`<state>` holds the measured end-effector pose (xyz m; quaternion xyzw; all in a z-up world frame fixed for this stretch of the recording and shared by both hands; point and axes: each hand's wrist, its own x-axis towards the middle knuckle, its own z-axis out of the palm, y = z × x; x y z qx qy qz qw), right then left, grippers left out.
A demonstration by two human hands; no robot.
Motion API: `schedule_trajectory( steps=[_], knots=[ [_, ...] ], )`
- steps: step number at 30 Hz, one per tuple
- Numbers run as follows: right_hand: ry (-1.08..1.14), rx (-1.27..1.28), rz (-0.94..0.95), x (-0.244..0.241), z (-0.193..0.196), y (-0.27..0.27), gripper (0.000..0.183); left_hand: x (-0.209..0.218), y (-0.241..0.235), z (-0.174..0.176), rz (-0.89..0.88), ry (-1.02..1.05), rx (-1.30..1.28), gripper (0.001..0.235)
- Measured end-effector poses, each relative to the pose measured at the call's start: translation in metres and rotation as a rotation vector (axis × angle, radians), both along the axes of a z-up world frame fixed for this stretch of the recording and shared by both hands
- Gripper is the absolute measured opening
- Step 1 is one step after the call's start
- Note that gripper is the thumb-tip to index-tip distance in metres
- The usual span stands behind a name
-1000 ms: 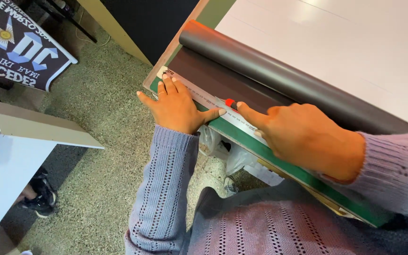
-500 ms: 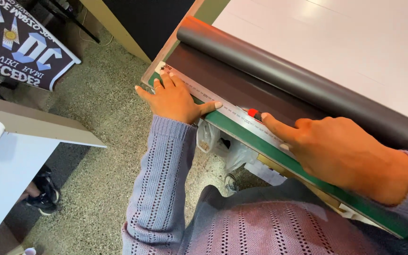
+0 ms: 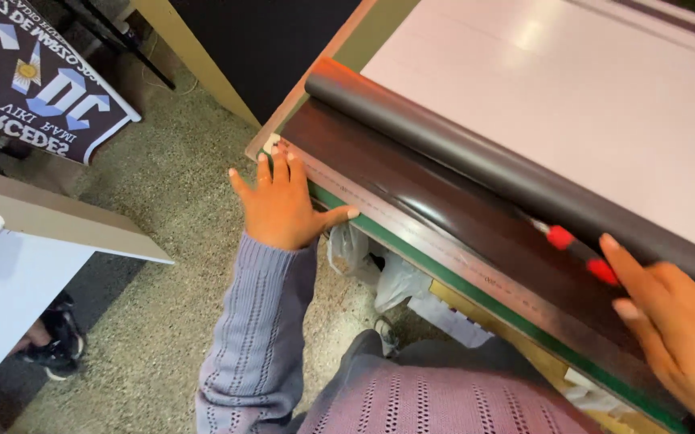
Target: Measuring and cutting pieces from a roll of dark material using a ruler and utility knife
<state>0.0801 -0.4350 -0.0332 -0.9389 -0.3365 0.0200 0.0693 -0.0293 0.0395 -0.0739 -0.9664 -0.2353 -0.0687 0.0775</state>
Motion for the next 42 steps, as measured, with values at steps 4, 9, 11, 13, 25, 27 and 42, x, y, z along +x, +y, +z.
schedule_trajectory(
  steps=[4,9,11,13,25,27,42],
  knots=[
    [-0.200,0.050,-0.016,0.005,-0.072,-0.052,0.064,-0.013,0.008,0.000,-0.043,0.008,0.079,0.145],
    [-0.335,0.001,-0.019,0.002,-0.073,-0.039,0.066,-0.005,0.030,0.026,-0.252,-0.139,-0.212,0.094],
    [-0.404,0.077,0.041,-0.001,-0.081,-0.041,0.065,0.014,0.053,0.012,-0.197,-0.228,-0.258,0.060],
    [-0.482,0.159,0.106,-0.006,-0.095,-0.038,0.065,0.033,0.076,-0.004,-0.138,-0.329,-0.296,0.028],
    [-0.524,0.171,-0.096,-0.086,-0.076,0.073,0.050,0.044,0.085,-0.020,0.022,-0.473,-0.310,0.011],
    [-0.475,0.186,0.007,-0.080,-0.076,0.073,0.049,0.045,0.099,-0.036,-0.144,-0.627,-0.371,0.008],
    [-0.484,0.376,0.065,-0.086,-0.100,0.053,0.049,-0.028,0.020,0.056,-0.864,-0.820,-0.042,0.034]
  ],
)
